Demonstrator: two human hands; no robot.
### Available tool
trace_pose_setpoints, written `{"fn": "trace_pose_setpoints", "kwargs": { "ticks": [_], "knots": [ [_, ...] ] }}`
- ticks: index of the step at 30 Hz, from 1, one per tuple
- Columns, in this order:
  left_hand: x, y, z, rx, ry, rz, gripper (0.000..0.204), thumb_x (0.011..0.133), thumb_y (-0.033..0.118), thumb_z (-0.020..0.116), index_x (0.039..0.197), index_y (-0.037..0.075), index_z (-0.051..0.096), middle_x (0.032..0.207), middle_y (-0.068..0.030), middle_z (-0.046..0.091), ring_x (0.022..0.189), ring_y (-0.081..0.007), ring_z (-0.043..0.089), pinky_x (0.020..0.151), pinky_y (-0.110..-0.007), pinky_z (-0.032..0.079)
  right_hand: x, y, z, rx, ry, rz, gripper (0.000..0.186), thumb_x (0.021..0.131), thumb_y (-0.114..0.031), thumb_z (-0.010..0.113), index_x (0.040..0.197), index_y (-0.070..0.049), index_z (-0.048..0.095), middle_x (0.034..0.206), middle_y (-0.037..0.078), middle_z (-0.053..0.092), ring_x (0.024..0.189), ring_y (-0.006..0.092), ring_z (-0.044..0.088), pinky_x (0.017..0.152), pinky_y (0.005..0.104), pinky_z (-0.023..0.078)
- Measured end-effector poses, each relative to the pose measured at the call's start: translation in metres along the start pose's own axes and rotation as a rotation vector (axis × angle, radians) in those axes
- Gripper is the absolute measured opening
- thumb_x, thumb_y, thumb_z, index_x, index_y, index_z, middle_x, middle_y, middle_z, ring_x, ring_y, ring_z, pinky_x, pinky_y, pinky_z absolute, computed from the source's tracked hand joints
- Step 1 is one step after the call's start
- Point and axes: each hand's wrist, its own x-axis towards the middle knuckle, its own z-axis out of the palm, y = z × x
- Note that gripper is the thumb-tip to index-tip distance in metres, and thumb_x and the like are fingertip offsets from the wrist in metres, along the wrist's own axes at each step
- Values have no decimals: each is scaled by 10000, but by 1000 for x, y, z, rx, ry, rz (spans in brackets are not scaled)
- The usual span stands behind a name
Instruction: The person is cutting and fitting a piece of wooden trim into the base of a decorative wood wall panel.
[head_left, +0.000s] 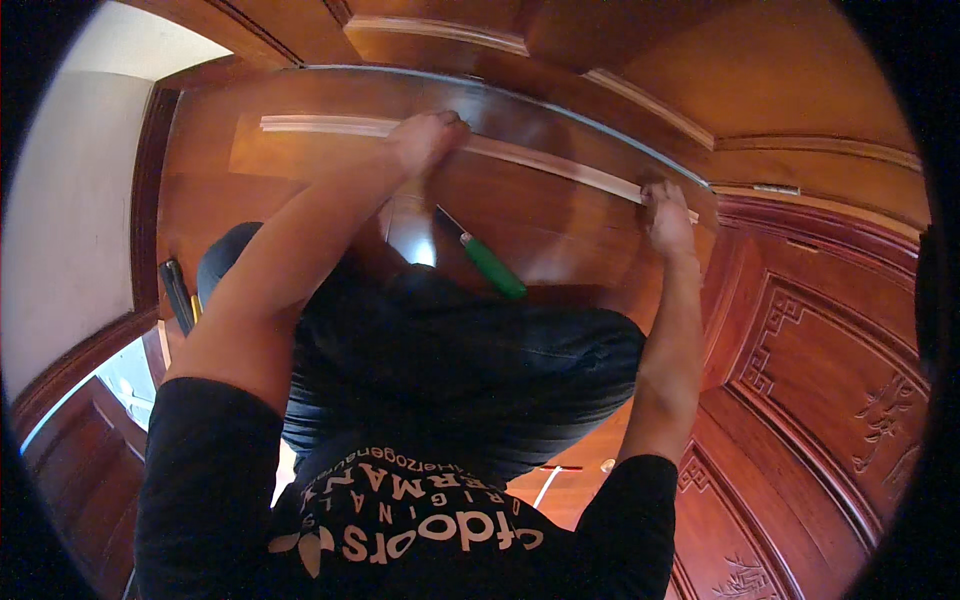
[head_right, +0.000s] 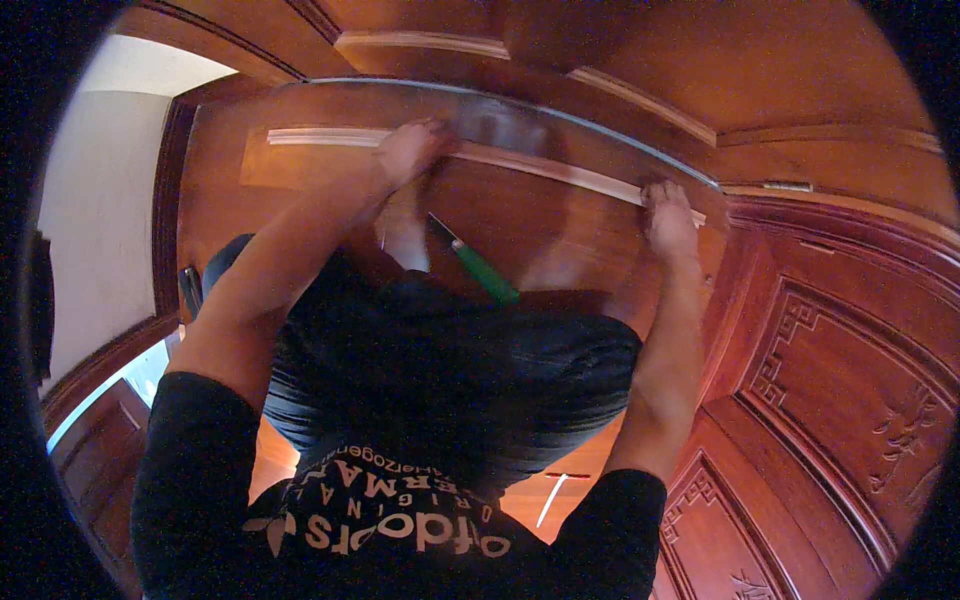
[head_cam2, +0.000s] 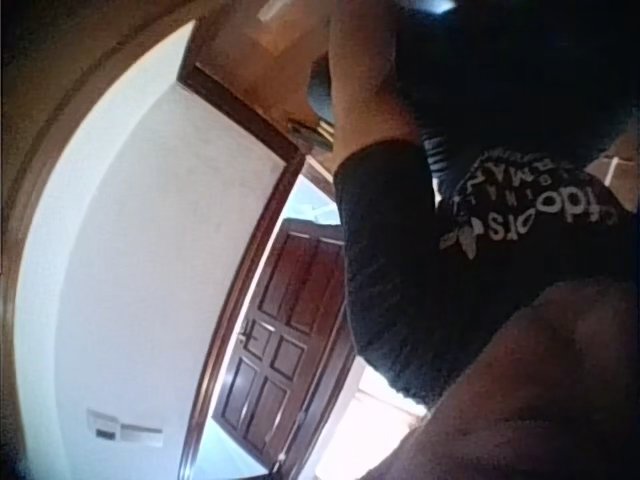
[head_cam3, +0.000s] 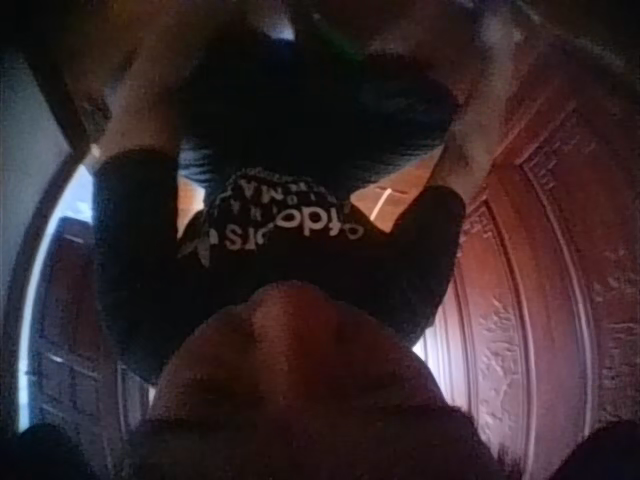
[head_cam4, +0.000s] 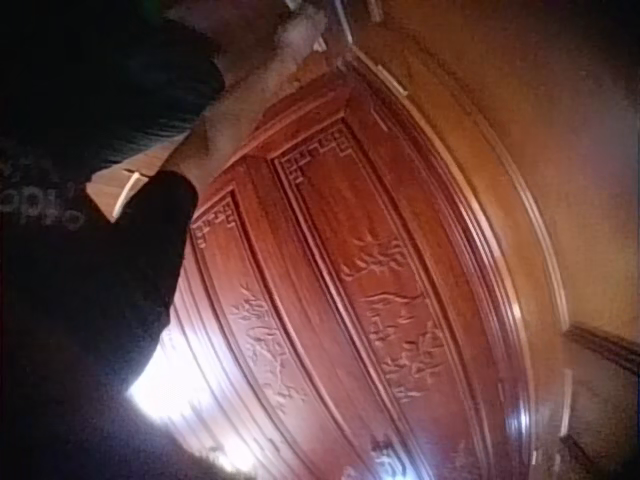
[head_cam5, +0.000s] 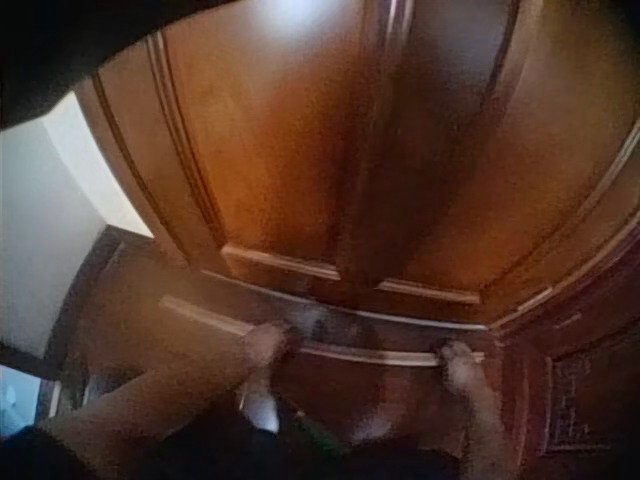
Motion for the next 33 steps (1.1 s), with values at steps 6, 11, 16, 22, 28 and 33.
{"fn": "trace_pose_setpoints", "kwargs": {
  "ticks": [6, 11, 16, 22, 28, 33],
  "knots": [
    [9, -6, 9, -22, 16, 1, 240, 979, 241, 563, 1142, 128, 698, 1186, -166, 657, 1153, -391, 621, 999, -475, 513, -1, 15, 2, -37, 81, -124, 149, 916, -58, 649, 1066, -54, 657, 1064, 184, 640, 1040, 424, 574, 939, 485, 483],
    [5, -26, 12, -13, 53, 23, 262, 985, 265, 571, 1179, 125, 678, 1207, -172, 658, 1167, -400, 610, 1004, -485, 509, 16, -39, -15, 66, 203, -7, 179, 943, -148, 606, 1047, -44, 707, 1052, 182, 661, 1091, 394, 599, 970, 488, 494],
    [-7, -15, -29, -10, 66, 118, 301, 880, 275, 716, 1115, 97, 660, 1159, -190, 646, 1112, -401, 635, 987, -500, 510, 21, -145, -7, 206, -147, 202, 271, 968, -237, 589, 1122, -38, 689, 1129, 231, 697, 1106, 402, 648, 967, 493, 527],
    [8, -17, -30, 133, -64, 150, 382, 850, 221, 754, 1191, 114, 620, 1232, -170, 606, 1152, -408, 595, 975, -494, 511, 18, -167, 45, 64, 10, -93, 269, 953, -186, 573, 1167, -95, 709, 1217, 189, 688, 1195, 409, 625, 1043, 497, 507],
    [11, 6, -31, 301, -65, 195, 329, 894, 211, 702, 1200, 115, 629, 1177, -137, 645, 1115, -363, 635, 946, -476, 538, 27, -149, 49, 19, 215, -82, 279, 935, -194, 554, 1157, -120, 707, 1243, 144, 663, 1206, 375, 608, 1036, 505, 500],
    [19, -12, -22, 178, -87, 127, 272, 936, 200, 639, 1191, 106, 643, 1193, -136, 657, 1082, -364, 659, 900, -483, 551, 39, -144, 45, 42, 142, -74, 308, 947, -201, 534, 1201, -131, 695, 1240, 122, 655, 1186, 333, 598, 1062, 505, 467]
  ]
}}
